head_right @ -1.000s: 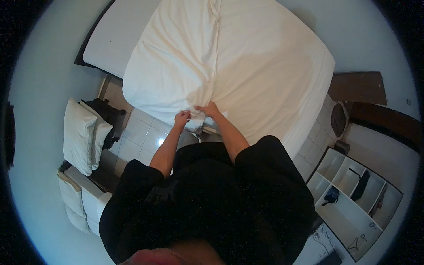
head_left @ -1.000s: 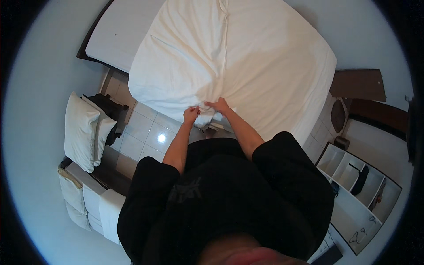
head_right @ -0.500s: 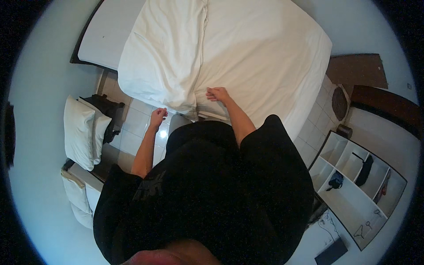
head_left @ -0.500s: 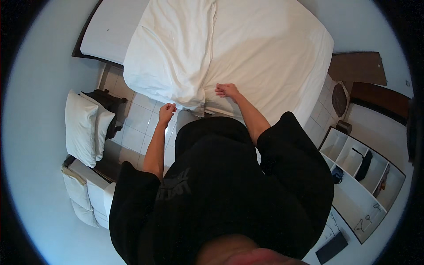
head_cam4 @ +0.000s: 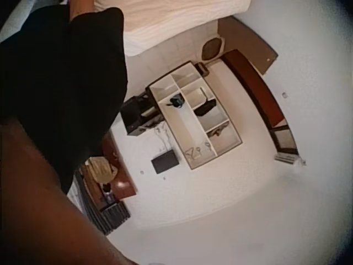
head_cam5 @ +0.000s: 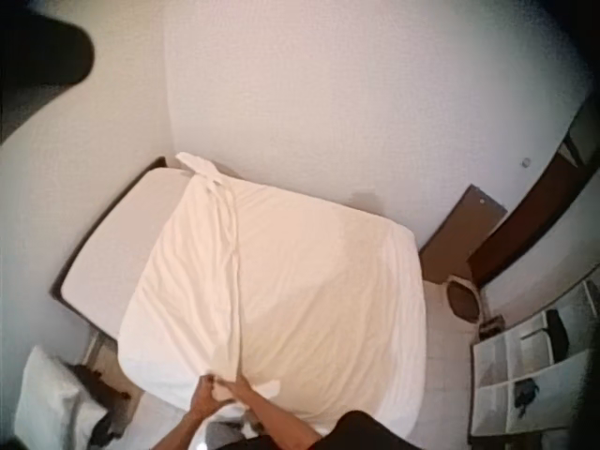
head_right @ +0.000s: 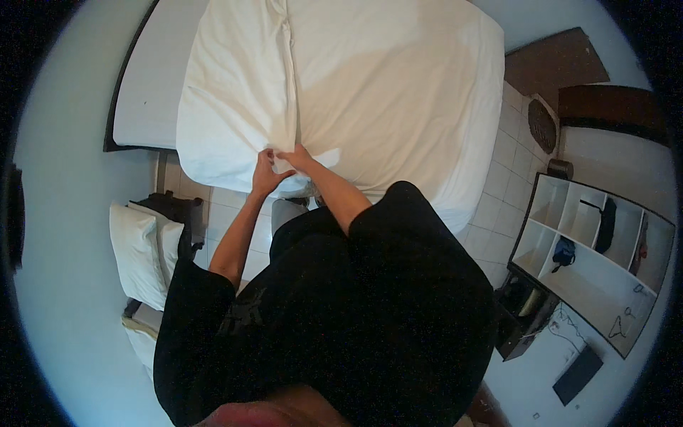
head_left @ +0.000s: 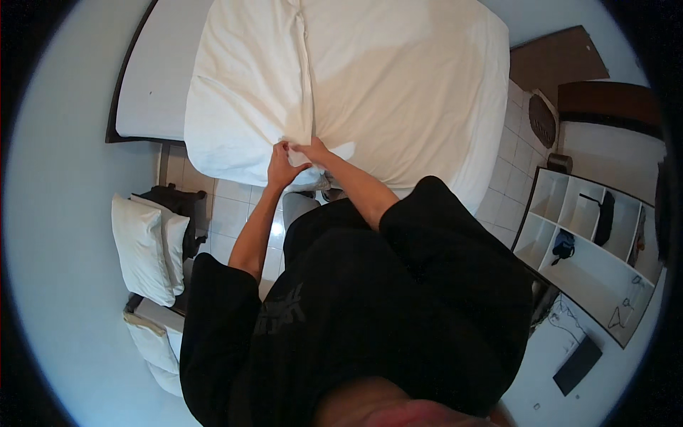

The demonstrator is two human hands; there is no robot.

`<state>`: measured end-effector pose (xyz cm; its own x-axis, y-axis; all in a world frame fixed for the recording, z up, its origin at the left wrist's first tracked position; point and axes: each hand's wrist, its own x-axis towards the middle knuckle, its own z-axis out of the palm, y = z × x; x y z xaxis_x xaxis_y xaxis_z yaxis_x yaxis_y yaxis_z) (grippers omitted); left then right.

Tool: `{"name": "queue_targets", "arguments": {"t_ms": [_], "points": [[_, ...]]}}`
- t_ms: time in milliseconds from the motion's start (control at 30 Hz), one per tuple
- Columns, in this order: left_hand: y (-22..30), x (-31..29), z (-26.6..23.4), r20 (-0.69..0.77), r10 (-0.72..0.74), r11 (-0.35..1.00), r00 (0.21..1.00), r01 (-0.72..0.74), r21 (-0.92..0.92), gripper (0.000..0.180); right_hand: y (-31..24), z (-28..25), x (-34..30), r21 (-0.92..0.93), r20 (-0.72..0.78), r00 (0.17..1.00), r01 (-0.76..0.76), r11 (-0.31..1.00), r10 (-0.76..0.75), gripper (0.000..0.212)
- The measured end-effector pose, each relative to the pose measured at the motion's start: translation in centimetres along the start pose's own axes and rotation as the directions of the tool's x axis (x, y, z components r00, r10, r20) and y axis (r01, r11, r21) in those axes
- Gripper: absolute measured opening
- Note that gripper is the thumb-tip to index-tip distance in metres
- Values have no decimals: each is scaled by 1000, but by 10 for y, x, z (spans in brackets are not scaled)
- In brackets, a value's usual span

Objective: The person places a pillow into a pillowcase and smooths it out on the bed. They then spread a white duvet over the mattress, tucking the edges under the mattress and smoothing the surface to make the bed.

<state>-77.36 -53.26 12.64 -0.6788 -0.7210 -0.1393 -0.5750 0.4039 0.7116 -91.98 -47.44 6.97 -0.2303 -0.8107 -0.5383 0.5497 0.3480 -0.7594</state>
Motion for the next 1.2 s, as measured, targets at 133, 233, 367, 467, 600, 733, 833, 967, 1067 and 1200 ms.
{"name": "queue_targets", "arguments": {"t_ms": [133,233,367,467,600,733,833,967,1067,1200], "points": [[27,-3,21,-39,-71,996,997,69,-61,93,19,-62,-6,-121,-76,997,-6,993,-3,59],[29,-31,30,-64,-55,994,996,48,-98,88,0,-53,-45,-135,-101,994,17,991,-31,60],[20,-54,46,-48,50,998,998,-52,-46,84,8,-43,-69,-644,-31,999,-10,765,-13,65],[6,-66,55,3,46,999,999,-46,-27,80,43,-41,-75,-730,-87,994,-16,683,-70,61],[-19,-89,64,72,-37,992,997,45,-117,77,92,-29,-102,-533,-148,969,89,841,-197,45],[-36,-107,80,71,176,983,982,-171,-68,74,157,-30,-105,-603,-225,939,76,794,-261,32],[-40,-115,69,21,197,976,980,-195,-93,77,160,-9,-110,-162,-321,933,118,980,-165,30],[-21,-149,59,-90,205,977,975,-198,82,77,139,3,-127,-269,-173,985,-34,963,-13,22],[-35,-171,71,-150,-45,995,988,31,-96,58,137,15,-132,-147,-269,963,-27,989,-14,24],[-33,-200,93,-35,-181,982,983,179,-61,32,169,20,-141,-90,-372,916,124,988,-149,38]]}}
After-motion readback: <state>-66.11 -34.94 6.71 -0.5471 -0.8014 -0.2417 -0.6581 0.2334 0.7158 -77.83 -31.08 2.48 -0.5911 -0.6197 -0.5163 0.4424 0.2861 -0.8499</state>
